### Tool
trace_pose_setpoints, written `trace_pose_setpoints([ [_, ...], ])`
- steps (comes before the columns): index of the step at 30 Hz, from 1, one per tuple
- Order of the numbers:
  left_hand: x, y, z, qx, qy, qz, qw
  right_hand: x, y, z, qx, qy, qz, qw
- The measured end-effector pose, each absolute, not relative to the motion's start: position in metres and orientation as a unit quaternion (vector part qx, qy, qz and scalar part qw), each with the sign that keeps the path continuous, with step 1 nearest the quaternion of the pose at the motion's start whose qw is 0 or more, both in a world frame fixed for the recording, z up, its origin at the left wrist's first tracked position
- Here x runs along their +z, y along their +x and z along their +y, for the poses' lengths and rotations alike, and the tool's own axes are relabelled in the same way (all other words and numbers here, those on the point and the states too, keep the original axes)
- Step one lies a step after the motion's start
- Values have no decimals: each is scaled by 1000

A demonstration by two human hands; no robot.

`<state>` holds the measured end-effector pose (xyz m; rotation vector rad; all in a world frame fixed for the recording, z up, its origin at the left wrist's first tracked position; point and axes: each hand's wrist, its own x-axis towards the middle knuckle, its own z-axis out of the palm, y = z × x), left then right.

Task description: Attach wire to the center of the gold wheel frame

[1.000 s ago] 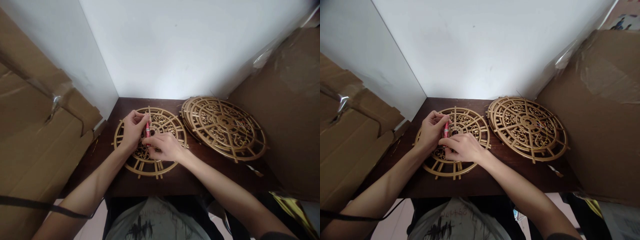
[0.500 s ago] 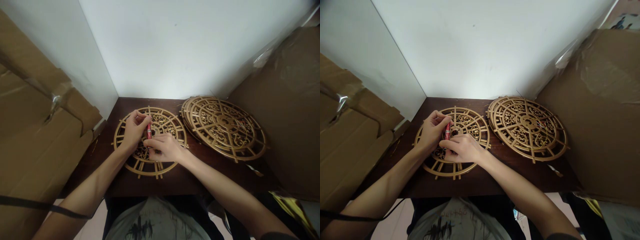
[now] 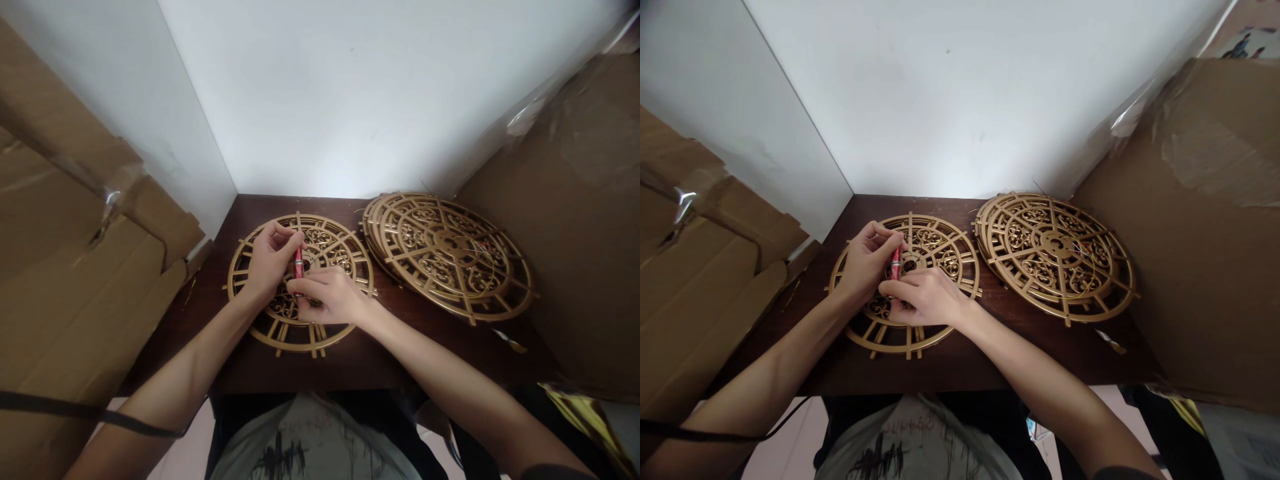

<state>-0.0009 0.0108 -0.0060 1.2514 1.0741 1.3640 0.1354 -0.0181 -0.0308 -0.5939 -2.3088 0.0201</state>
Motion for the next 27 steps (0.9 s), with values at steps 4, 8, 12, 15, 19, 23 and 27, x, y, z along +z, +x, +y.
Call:
trace_pose_setpoints([
  [4,-4,-1,10,555,505,446,488,-28,137,-17,3,-215,-908,360],
  [8,-3,0,10,558,503,446,486,-26,137,-16,1,-204,-901,382],
  [12,-3,0,9,553,504,446,491,-27,136,-17,6,-208,-895,395],
  [15,-4,0,9,550,516,438,489,-28,135,-18,16,-212,-893,398],
  [19,-6,0,11,552,513,435,492,-29,134,-19,16,-216,-895,390],
  [23,-7,0,11,555,510,438,490,-29,134,-19,11,-226,-898,376],
  [27,-5,0,10,555,499,442,498,-28,135,-19,9,-222,-901,374],
])
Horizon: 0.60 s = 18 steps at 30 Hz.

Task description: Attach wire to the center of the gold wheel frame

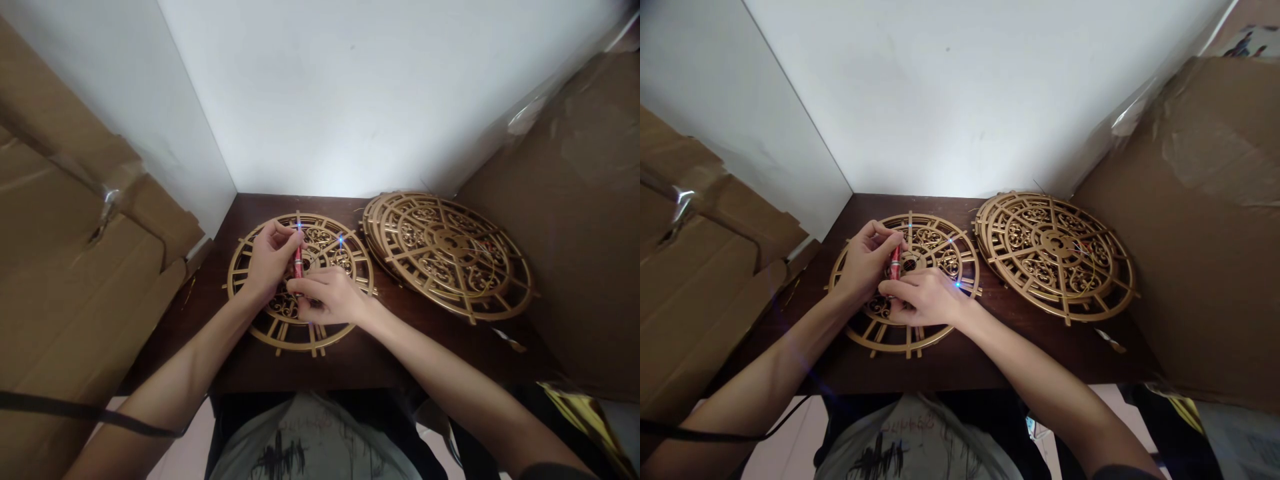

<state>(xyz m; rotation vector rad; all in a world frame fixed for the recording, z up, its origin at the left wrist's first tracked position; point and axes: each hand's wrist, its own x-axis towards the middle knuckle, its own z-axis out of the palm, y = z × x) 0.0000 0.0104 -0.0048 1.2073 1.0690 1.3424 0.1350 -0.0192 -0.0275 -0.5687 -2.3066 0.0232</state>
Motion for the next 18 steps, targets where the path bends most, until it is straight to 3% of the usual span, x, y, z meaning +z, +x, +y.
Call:
trace_pose_setpoints([
  [18,-3,1,9,544,518,448,485,-25,135,-20,33,-216,-894,390],
])
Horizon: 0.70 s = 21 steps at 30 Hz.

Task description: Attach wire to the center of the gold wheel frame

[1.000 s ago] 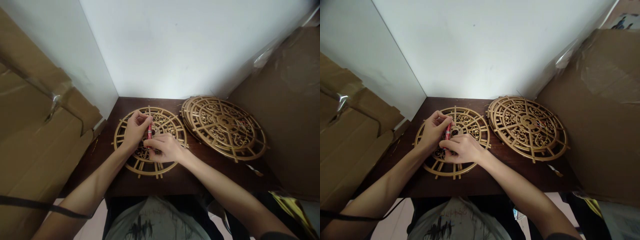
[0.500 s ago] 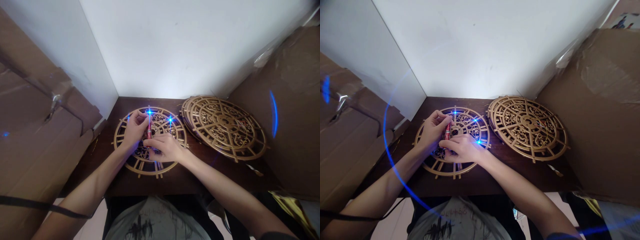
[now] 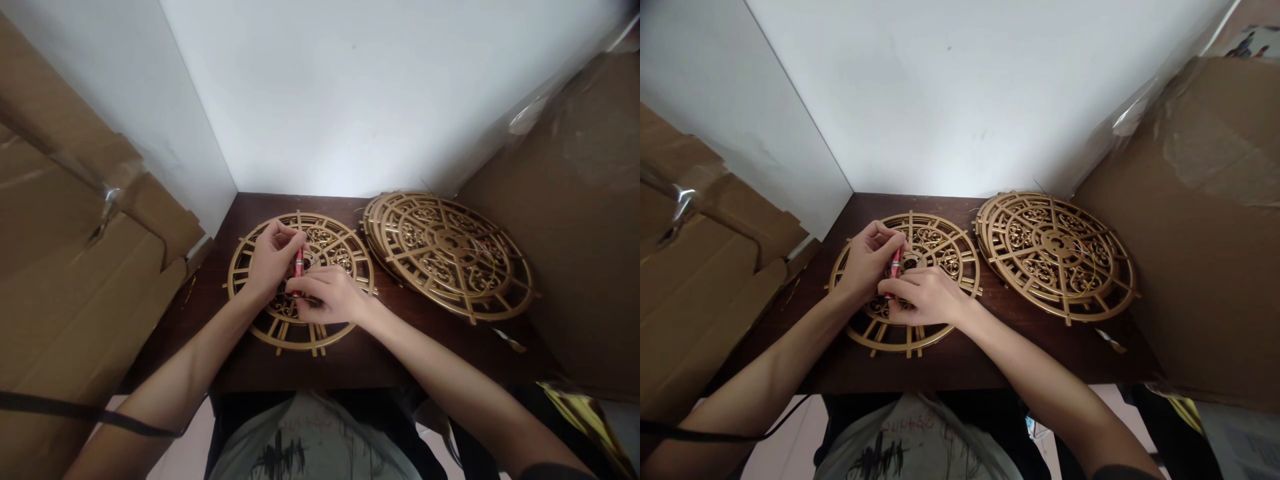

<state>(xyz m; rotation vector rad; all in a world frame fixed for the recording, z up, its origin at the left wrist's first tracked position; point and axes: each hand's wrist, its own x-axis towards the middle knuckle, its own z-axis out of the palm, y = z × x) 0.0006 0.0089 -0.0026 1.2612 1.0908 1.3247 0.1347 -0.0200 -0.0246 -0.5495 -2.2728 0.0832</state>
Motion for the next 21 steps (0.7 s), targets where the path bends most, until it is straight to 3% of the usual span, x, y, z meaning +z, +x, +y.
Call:
trace_pose_setpoints([
  [13,-5,-1,11,554,506,450,484,-32,136,-17,24,-225,-899,374],
  [21,-3,0,11,561,488,442,503,-25,135,-18,40,-206,-882,422],
])
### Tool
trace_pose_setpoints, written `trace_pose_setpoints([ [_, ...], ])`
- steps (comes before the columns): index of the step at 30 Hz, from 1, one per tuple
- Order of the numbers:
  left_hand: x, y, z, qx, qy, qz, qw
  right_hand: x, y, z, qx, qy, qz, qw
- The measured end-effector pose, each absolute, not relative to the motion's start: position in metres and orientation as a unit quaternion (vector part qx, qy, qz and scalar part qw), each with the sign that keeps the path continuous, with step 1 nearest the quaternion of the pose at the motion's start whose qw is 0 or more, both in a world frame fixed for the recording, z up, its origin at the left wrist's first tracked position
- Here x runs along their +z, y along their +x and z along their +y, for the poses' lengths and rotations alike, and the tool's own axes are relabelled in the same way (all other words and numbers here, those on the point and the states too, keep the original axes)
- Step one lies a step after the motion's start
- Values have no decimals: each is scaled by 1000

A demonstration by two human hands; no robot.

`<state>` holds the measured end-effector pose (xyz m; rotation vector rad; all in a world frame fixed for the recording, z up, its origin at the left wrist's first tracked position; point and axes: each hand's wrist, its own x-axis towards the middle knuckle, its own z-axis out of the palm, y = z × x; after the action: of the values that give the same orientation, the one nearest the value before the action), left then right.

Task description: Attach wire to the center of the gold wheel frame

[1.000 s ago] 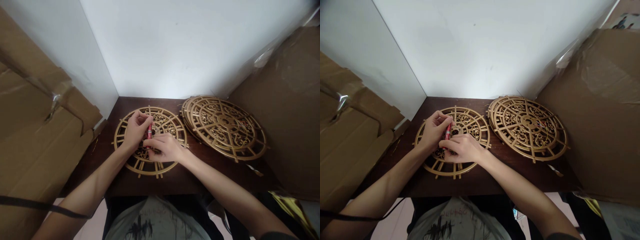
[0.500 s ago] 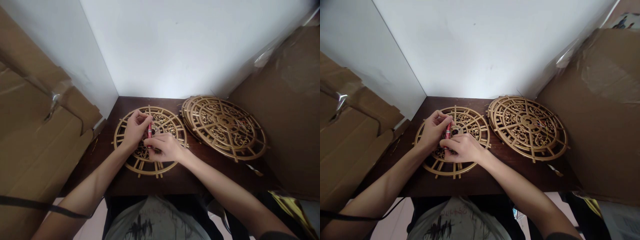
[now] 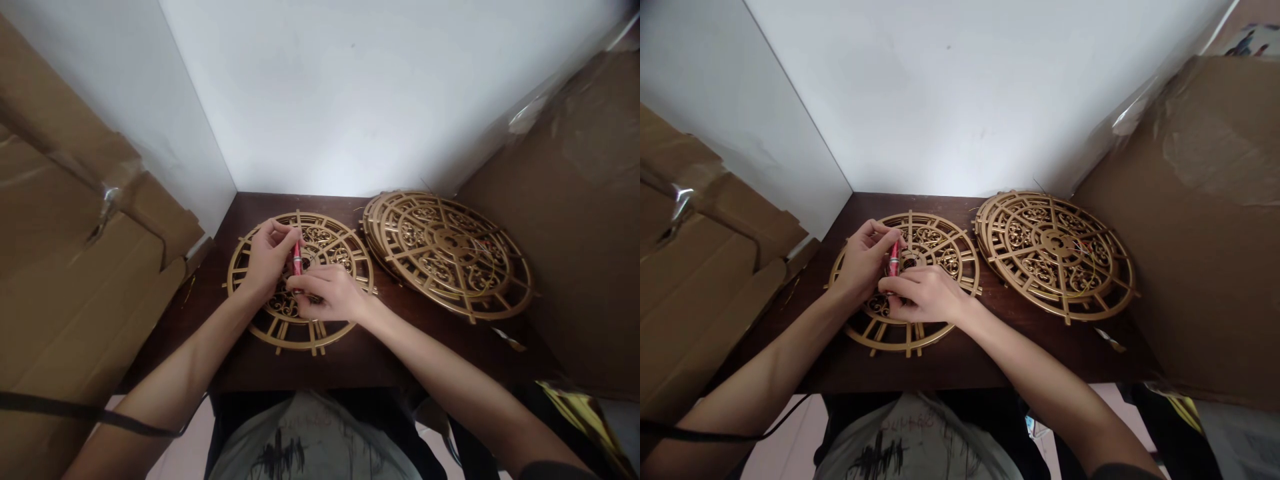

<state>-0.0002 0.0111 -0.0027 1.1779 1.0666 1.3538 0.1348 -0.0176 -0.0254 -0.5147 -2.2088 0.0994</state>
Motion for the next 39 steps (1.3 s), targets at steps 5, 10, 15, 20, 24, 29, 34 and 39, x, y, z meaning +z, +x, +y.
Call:
trace_pose_setpoints([
  [5,-4,-1,13,599,448,428,508,-19,135,-19,34,-225,-871,434],
  [10,-5,-2,16,624,429,423,499,-17,139,-20,72,-239,-836,490],
  [15,-1,-1,16,640,394,425,504,-18,141,-19,114,-322,-778,528],
  [20,3,-2,16,639,376,423,520,-18,141,-14,135,-396,-749,514],
  [24,5,-4,14,626,382,403,547,-19,140,-10,161,-416,-746,495],
  [29,8,-3,10,610,403,371,573,-22,140,-8,213,-410,-758,460],
  [34,10,-2,7,594,424,345,590,-23,142,-7,239,-393,-774,435],
  [39,12,-1,7,589,439,343,586,-21,142,-8,293,-380,-746,462],
])
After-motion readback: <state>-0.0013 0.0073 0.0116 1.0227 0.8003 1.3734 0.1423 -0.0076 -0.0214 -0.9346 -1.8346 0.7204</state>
